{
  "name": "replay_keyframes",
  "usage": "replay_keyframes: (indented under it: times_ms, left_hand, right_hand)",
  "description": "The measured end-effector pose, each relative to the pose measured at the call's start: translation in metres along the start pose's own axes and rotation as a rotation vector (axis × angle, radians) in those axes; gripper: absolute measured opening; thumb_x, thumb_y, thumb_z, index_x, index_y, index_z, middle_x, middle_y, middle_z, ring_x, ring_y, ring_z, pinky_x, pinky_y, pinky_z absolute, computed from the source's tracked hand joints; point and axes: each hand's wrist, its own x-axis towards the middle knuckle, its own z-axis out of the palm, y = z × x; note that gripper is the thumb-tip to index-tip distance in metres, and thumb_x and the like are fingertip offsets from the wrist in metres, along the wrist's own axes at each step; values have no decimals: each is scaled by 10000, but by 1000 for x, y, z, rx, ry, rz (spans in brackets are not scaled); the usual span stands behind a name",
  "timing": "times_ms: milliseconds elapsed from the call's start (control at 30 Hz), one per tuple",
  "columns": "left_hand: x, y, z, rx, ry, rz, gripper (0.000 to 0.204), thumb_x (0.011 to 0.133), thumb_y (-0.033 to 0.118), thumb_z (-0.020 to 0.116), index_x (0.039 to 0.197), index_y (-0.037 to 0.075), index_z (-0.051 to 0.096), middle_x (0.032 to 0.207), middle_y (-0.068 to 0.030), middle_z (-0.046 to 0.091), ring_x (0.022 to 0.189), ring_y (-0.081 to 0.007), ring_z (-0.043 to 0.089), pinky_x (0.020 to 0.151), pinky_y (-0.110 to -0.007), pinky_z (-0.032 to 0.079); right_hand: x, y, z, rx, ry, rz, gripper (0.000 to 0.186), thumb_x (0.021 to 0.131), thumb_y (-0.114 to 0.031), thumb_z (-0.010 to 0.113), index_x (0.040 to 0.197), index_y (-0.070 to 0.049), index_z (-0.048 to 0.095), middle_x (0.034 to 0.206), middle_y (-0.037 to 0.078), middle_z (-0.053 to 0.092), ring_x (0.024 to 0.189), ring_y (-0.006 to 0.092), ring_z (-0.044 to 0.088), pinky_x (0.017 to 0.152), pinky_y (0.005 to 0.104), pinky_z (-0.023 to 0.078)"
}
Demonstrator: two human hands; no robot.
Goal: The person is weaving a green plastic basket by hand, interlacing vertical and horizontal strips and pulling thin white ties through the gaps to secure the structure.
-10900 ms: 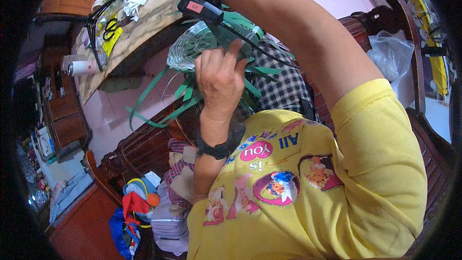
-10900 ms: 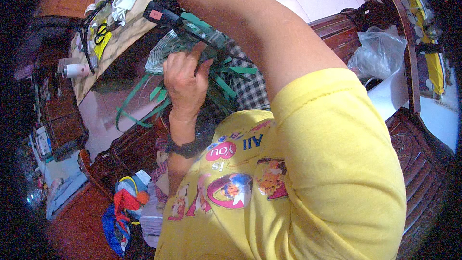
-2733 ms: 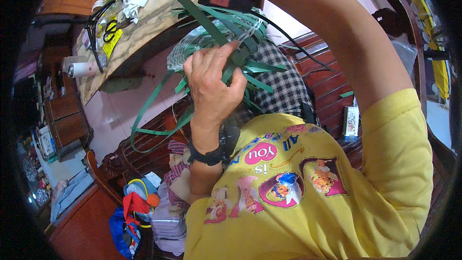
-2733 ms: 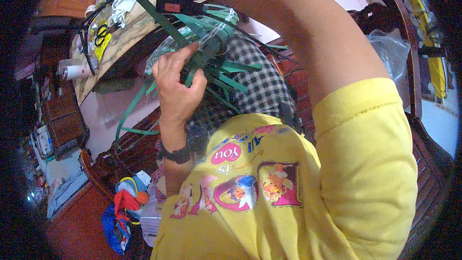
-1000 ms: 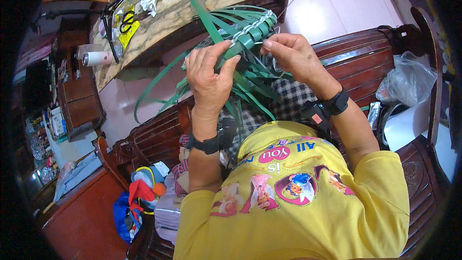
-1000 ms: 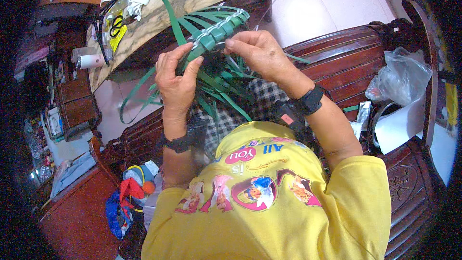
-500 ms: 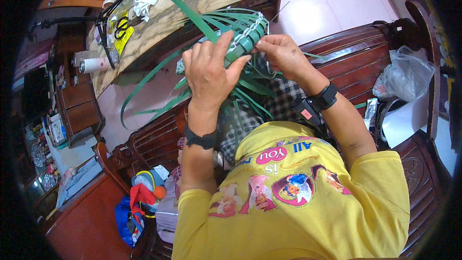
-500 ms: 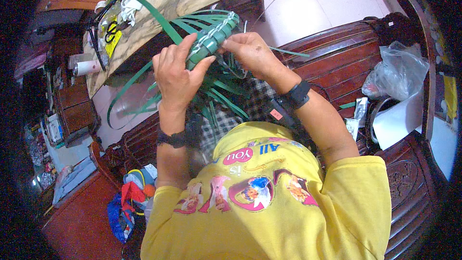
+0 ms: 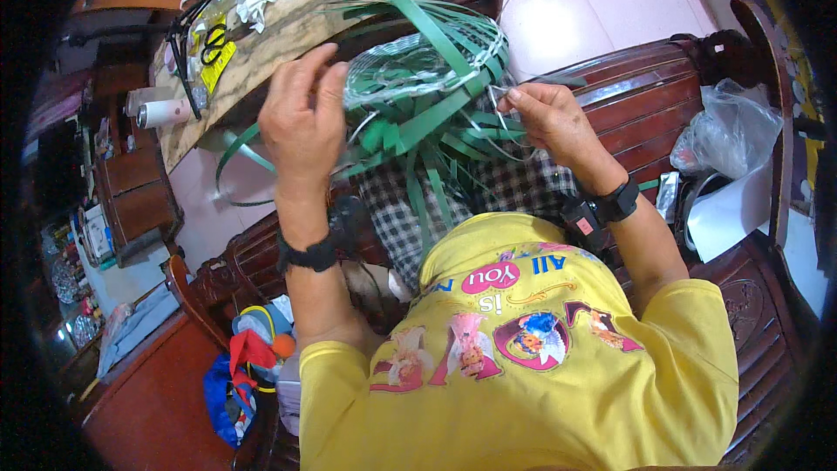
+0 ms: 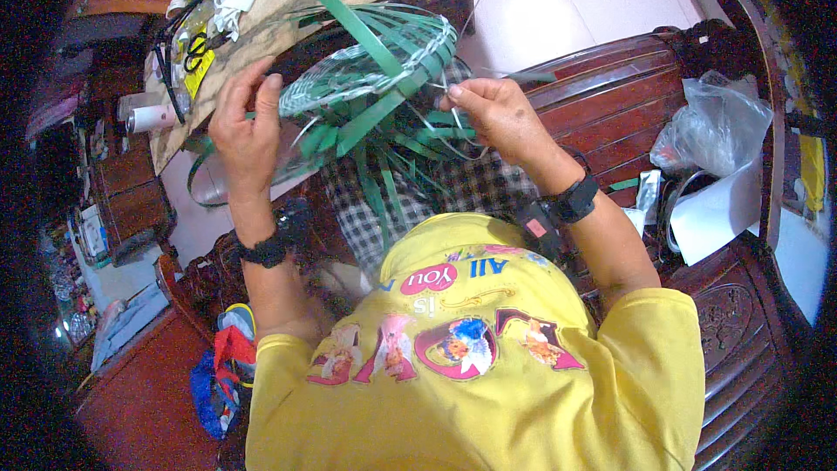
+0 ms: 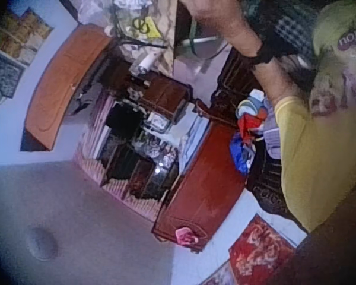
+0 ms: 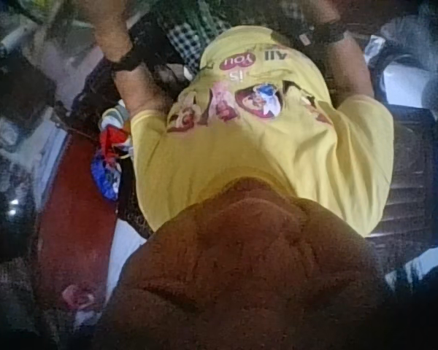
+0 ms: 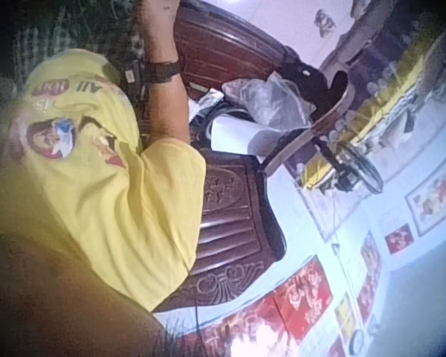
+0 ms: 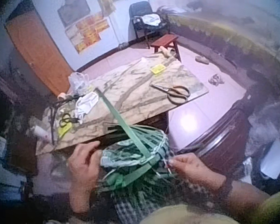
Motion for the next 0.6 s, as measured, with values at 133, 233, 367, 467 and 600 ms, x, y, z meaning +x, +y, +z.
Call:
replay_keyframes:
  times_ms: [133, 233, 367, 467, 600]
  left_hand:
    - [-8, 39, 9, -72, -39, -54, 179, 852, 114, 692, 1016, 41, 687, 934, -122, 657, 763, -250, 648, 689, -340, 515]
    - [-21, 69, 13, -84, -81, 14, 335, 781, 131, 746, 1092, 62, 642, 1031, -129, 631, 913, -312, 621, 787, -392, 500]
    - [-38, 78, 53, 60, -179, 176, 414, 739, 206, 776, 1124, 120, 651, 1077, -94, 620, 1031, -279, 583, 921, -424, 429]
    - [-39, 70, 65, 228, -146, 241, 401, 747, 238, 766, 1122, 144, 657, 990, -53, 602, 948, -250, 577, 841, -405, 424]
    - [-37, 78, 61, 244, -229, 286, 380, 760, 243, 759, 1115, 150, 661, 961, -45, 616, 927, -248, 584, 840, -402, 425]
  right_hand:
    - [-3, -1, -4, -32, 18, 51, 247, 961, -276, 587, 885, -83, 722, 503, -107, 378, 407, 27, 264, 392, 234, 190]
    - [-9, -7, -4, -75, -9, 80, 250, 959, -261, 589, 881, -66, 725, 545, -71, 484, 466, 34, 379, 436, 229, 292]
    - [-20, -14, 3, -172, 5, -66, 267, 959, -242, 586, 881, -29, 727, 665, -16, 620, 609, 56, 511, 559, 245, 416]
    - [-30, -20, 5, -318, -28, -148, 286, 958, -217, 574, 885, 24, 711, 742, 17, 664, 701, 74, 544, 652, 277, 460]
    - [-28, -2, -4, -374, -49, -295, 287, 956, -205, 551, 868, 21, 704, 667, 11, 598, 663, 71, 499, 616, 281, 440]
